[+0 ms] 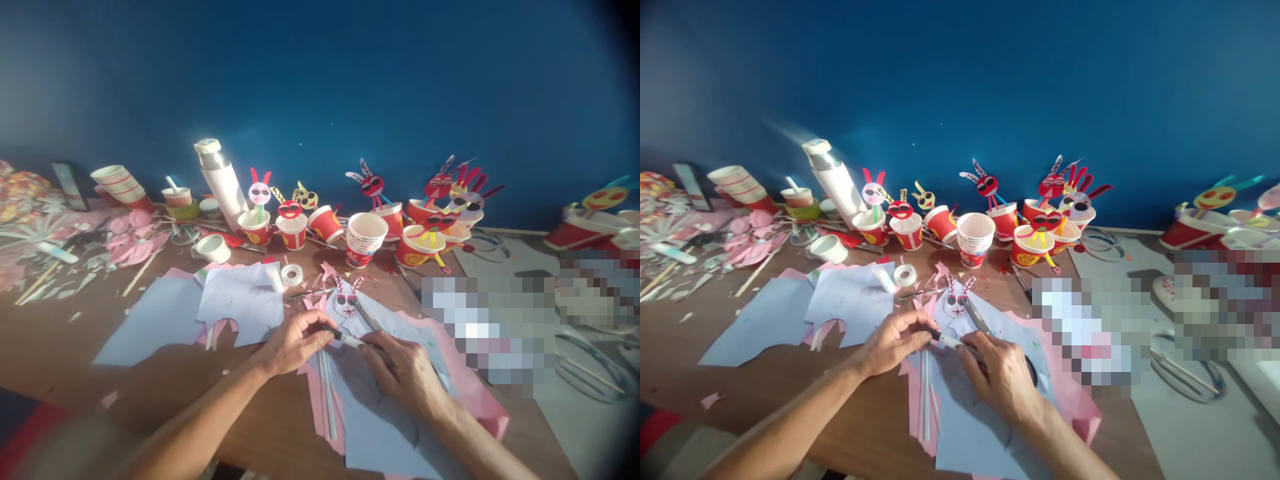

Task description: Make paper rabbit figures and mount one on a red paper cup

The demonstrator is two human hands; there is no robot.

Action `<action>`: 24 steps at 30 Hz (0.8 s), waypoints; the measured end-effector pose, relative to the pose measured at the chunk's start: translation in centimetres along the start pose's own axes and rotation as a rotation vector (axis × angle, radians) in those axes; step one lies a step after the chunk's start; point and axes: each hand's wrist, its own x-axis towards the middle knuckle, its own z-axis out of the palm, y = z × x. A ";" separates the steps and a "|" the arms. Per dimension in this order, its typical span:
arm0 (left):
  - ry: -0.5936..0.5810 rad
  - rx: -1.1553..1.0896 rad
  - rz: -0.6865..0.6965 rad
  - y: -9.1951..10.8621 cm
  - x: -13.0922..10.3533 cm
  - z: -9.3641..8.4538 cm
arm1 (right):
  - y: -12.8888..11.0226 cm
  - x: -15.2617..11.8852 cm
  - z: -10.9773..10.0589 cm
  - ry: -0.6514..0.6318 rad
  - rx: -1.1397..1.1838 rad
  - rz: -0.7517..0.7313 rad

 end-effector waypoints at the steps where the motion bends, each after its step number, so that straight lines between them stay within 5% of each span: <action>1: -0.001 0.015 0.001 -0.1 0.0 0.0 | 0.0 0.0 0.0 -0.008 0.004 0.002; 24: -0.077 -0.080 0.019 0.1 -0.6 0.6 | -0.6 -1.0 1.0 -0.070 0.073 -0.019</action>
